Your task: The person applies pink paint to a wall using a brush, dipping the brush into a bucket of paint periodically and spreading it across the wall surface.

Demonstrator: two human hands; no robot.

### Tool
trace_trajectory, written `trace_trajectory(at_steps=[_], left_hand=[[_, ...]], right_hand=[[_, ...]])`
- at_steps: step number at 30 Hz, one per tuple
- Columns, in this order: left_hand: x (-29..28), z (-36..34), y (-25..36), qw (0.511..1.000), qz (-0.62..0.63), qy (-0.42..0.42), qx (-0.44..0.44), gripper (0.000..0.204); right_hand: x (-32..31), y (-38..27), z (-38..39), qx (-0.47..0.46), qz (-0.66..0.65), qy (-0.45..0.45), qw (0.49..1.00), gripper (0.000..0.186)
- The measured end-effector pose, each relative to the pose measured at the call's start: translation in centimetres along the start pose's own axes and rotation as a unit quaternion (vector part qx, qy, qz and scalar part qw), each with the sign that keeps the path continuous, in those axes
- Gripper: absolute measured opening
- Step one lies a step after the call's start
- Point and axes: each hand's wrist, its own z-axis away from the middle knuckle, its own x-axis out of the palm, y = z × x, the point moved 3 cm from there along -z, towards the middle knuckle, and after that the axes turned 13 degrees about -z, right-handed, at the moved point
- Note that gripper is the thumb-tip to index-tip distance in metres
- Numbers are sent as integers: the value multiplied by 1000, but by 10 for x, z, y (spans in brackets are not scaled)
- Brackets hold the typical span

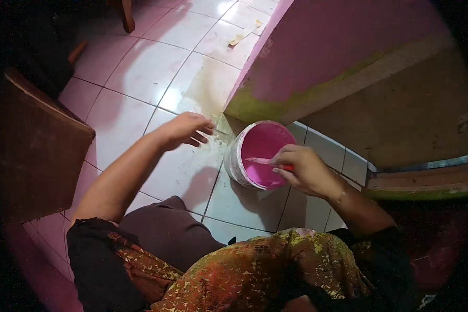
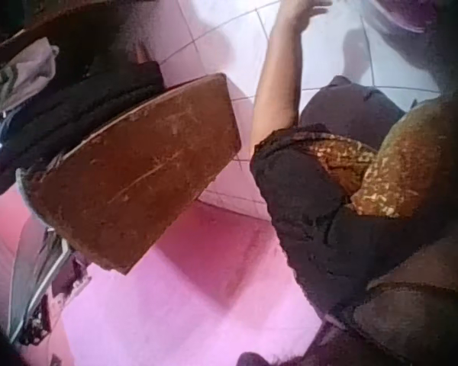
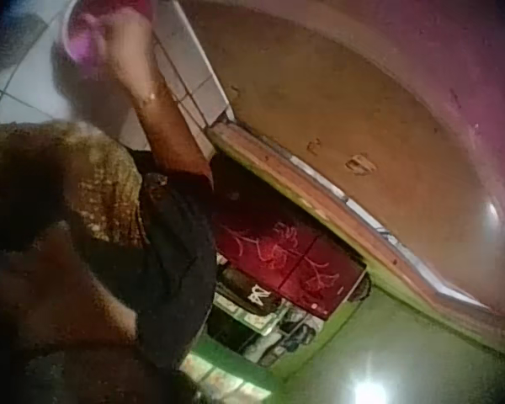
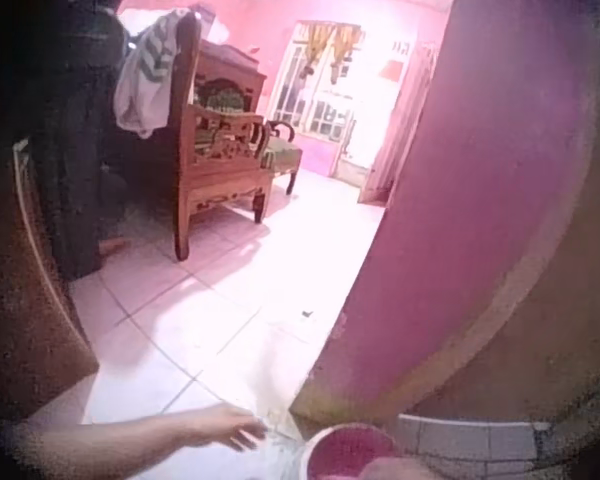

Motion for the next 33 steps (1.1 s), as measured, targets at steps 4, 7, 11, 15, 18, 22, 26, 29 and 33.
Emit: trace_trajectory(at_steps=[4,7,11,15,18,22,26,29,33], left_hand=[[32,-14,8,998,-36,-49,17,52],[37,-19,10,998,-20,-57,11,57],[29,-28,-5,998,-7,-54,-23,56],[27,-32,-10,997,16,-50,-50,58],[39,-34,-9,997,28,-64,-37,54],[55,-37,-1,995,62,-77,-13,43],[58,-36,5,997,42,-63,-3,34],[64,-38,1,996,80,-43,-16,31],[66,-34,1,998,-5,-55,-28,24]], right_hand=[[35,52,-14,58,22,-78,995,22],[49,71,-26,27,37,-85,995,25],[59,93,-27,59,26,-113,991,29],[62,101,-24,123,-42,-123,984,31],[60,96,-29,205,-72,-137,966,37],[62,98,-33,46,3,-82,996,34],[60,86,-36,156,-38,-155,975,33],[62,98,-33,89,-36,-77,992,32],[66,109,-38,97,-17,-47,994,29]])
